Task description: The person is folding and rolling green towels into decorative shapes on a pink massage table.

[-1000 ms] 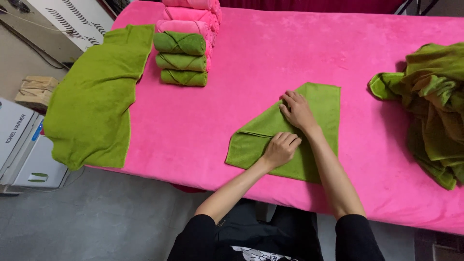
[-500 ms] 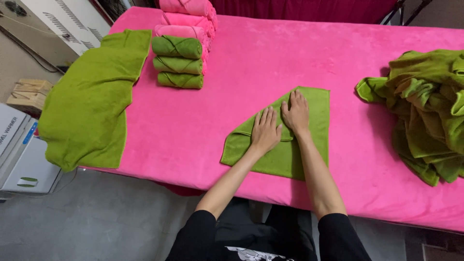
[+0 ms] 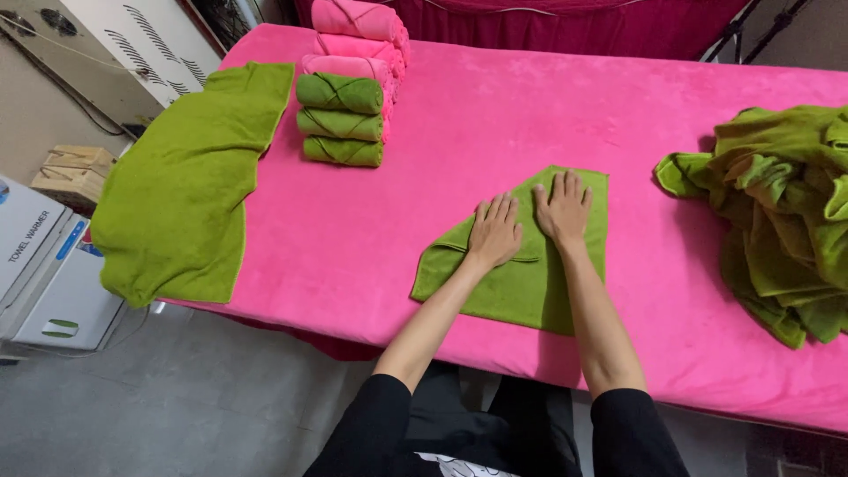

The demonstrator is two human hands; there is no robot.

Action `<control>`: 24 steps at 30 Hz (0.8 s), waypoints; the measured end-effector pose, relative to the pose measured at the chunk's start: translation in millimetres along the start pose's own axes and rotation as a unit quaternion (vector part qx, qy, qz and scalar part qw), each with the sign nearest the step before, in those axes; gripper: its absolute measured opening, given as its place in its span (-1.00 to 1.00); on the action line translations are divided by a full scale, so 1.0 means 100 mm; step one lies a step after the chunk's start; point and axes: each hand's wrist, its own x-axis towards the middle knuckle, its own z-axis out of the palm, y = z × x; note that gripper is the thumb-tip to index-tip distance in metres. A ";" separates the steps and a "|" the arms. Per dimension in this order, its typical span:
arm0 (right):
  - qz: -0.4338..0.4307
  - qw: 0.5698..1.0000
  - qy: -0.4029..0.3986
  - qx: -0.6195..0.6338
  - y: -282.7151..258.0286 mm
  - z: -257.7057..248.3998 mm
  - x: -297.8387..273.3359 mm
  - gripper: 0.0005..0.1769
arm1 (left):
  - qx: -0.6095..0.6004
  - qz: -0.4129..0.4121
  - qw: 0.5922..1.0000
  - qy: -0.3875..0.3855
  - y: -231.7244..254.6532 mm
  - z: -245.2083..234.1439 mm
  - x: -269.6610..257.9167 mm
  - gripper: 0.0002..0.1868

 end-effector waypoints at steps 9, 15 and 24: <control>0.016 0.999 -0.049 0.011 0.08 0.02 0.06 -0.05 | -0.004 -0.013 0.998 -0.065 0.02 -0.08 0.03 -0.24; 0.025 0.997 -0.078 0.014 0.09 0.03 0.10 -0.06 | -0.004 -0.015 0.998 -0.057 -0.03 -0.23 -0.25 -0.26; 0.038 0.996 -0.074 0.014 0.07 0.07 0.11 -0.10 | -0.021 0.050 0.994 0.091 -0.98 -0.37 -1.05 -0.39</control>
